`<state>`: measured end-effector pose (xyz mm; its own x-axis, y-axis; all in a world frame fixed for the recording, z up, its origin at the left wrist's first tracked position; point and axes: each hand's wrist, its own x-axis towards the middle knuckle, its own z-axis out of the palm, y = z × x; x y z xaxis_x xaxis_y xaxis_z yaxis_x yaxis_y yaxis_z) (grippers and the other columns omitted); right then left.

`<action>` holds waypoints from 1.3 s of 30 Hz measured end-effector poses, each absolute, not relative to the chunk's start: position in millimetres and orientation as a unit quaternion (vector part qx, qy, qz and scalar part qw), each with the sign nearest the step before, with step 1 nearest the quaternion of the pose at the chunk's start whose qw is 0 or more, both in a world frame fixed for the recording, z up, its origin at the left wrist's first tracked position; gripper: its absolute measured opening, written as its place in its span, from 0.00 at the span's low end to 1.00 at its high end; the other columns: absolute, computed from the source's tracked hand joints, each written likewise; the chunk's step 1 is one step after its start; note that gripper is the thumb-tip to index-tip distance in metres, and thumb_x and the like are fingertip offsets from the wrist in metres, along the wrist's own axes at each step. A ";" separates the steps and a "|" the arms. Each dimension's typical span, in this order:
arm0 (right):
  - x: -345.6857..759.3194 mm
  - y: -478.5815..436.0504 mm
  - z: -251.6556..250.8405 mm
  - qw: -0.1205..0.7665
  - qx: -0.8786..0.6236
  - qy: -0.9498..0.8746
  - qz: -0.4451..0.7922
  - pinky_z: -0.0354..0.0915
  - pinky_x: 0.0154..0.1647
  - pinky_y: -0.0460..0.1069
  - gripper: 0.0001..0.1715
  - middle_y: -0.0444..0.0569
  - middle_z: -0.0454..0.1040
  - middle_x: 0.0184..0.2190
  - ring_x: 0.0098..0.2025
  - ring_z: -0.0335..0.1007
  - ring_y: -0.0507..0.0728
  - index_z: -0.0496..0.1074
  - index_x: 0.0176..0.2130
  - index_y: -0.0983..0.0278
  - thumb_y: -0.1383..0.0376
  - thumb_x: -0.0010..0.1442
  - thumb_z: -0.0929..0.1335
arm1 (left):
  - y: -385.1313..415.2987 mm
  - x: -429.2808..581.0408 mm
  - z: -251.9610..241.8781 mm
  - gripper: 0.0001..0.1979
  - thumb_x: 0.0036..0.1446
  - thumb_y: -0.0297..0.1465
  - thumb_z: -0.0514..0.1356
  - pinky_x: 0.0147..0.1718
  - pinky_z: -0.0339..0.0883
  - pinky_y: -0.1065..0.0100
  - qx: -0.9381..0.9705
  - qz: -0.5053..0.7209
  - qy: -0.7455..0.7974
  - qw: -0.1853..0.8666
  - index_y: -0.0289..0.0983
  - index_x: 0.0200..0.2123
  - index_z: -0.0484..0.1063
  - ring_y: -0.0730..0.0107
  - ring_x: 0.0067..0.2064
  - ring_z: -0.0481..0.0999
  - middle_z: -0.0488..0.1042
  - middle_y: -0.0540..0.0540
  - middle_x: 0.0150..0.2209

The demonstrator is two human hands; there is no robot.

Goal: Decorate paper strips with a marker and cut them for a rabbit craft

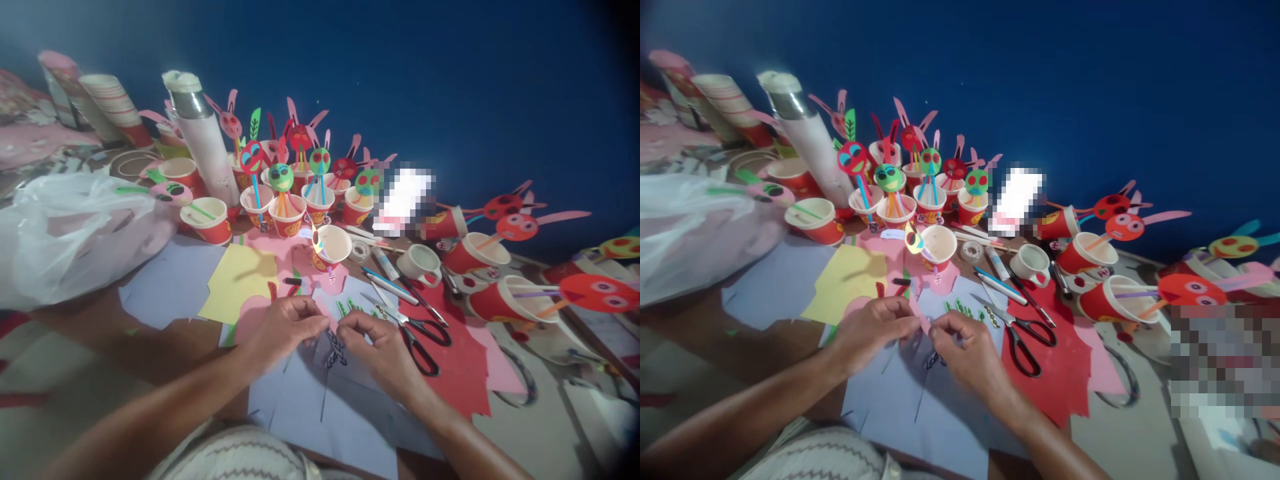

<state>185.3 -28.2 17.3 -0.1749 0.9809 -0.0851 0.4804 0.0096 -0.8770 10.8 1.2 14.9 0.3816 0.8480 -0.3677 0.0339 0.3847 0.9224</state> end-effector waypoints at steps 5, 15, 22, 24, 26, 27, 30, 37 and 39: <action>182.5 -23.4 15.3 0.327 -0.549 -0.619 0.455 0.61 0.29 0.44 0.10 0.41 0.70 0.24 0.27 0.63 0.50 0.72 0.29 0.64 0.62 0.57 0.65 | -2.2 14.6 14.5 0.10 0.47 0.35 0.61 0.22 0.52 0.74 0.489 0.300 0.475 0.667 0.34 0.23 0.67 0.77 0.23 0.61 0.63 0.54 0.19; 207.3 -13.0 28.8 0.386 -0.571 -0.602 0.403 0.56 0.22 0.43 0.11 0.38 0.60 0.18 0.22 0.56 0.48 0.65 0.23 0.64 0.65 0.56 0.64 | 3.7 13.9 30.6 0.08 0.45 0.35 0.58 0.22 0.54 0.72 0.502 0.279 0.496 0.651 0.35 0.23 0.68 0.75 0.23 0.65 0.70 0.51 0.21; 245.4 16.3 45.2 0.409 -0.606 -0.615 0.295 0.49 0.19 0.44 0.19 0.37 0.52 0.18 0.20 0.49 0.49 0.56 0.21 0.61 0.59 0.62 0.61 | -2.2 30.4 22.6 0.06 0.46 0.31 0.57 0.21 0.56 0.74 0.498 0.291 0.466 0.671 0.37 0.21 0.63 0.77 0.19 0.64 0.70 0.52 0.17; 232.5 2.7 36.3 0.357 -0.583 -0.661 0.308 0.49 0.20 0.44 0.21 0.38 0.53 0.16 0.19 0.52 0.49 0.59 0.19 0.62 0.60 0.62 0.62 | -2.9 31.8 17.8 0.08 0.47 0.31 0.58 0.19 0.53 0.74 0.494 0.302 0.469 0.667 0.37 0.21 0.63 0.78 0.17 0.62 0.68 0.53 0.15; 219.1 -15.5 25.0 0.325 -0.565 -0.697 0.299 0.54 0.25 0.46 0.16 0.40 0.63 0.18 0.23 0.60 0.51 0.65 0.21 0.63 0.64 0.60 0.64 | -3.0 32.2 14.1 0.10 0.48 0.33 0.59 0.19 0.52 0.75 0.484 0.312 0.468 0.671 0.37 0.21 0.62 0.78 0.17 0.62 0.68 0.53 0.14; 214.5 -23.9 19.7 0.316 -0.556 -0.713 0.287 0.56 0.29 0.47 0.10 0.41 0.68 0.21 0.26 0.63 0.52 0.69 0.26 0.63 0.66 0.59 0.65 | -3.1 32.4 12.7 0.11 0.48 0.34 0.60 0.18 0.52 0.75 0.479 0.312 0.466 0.675 0.37 0.21 0.62 0.79 0.17 0.62 0.67 0.54 0.14; 211.7 -39.6 8.1 0.304 -0.497 -0.799 0.150 0.59 0.36 0.50 0.12 0.47 0.76 0.32 0.34 0.69 0.56 0.70 0.43 0.62 0.71 0.59 0.63 | -3.8 34.0 10.1 0.14 0.48 0.38 0.62 0.18 0.52 0.76 0.457 0.305 0.463 0.695 0.36 0.22 0.62 0.80 0.16 0.61 0.66 0.54 0.14; 216.1 -36.7 4.9 0.319 -0.340 -0.884 -0.038 0.59 0.37 0.51 0.14 0.46 0.77 0.33 0.34 0.70 0.53 0.71 0.44 0.64 0.75 0.59 0.63 | -10.8 42.8 10.0 0.18 0.47 0.41 0.66 0.17 0.57 0.76 0.344 0.290 0.399 0.799 0.36 0.23 0.61 0.81 0.17 0.56 0.59 0.58 0.15; 215.1 -37.6 9.2 0.330 -0.331 -0.883 -0.042 0.59 0.36 0.50 0.12 0.45 0.76 0.30 0.32 0.70 0.52 0.72 0.41 0.64 0.75 0.59 0.63 | -12.2 41.6 7.1 0.18 0.47 0.41 0.65 0.16 0.57 0.76 0.321 0.276 0.377 0.824 0.36 0.24 0.61 0.82 0.17 0.54 0.59 0.58 0.16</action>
<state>215.1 -37.6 9.2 -0.5626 0.5572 0.6107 0.6124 0.7771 -0.1449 41.6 -12.2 7.1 0.5644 0.6958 -0.4441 -0.2130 0.6426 0.7360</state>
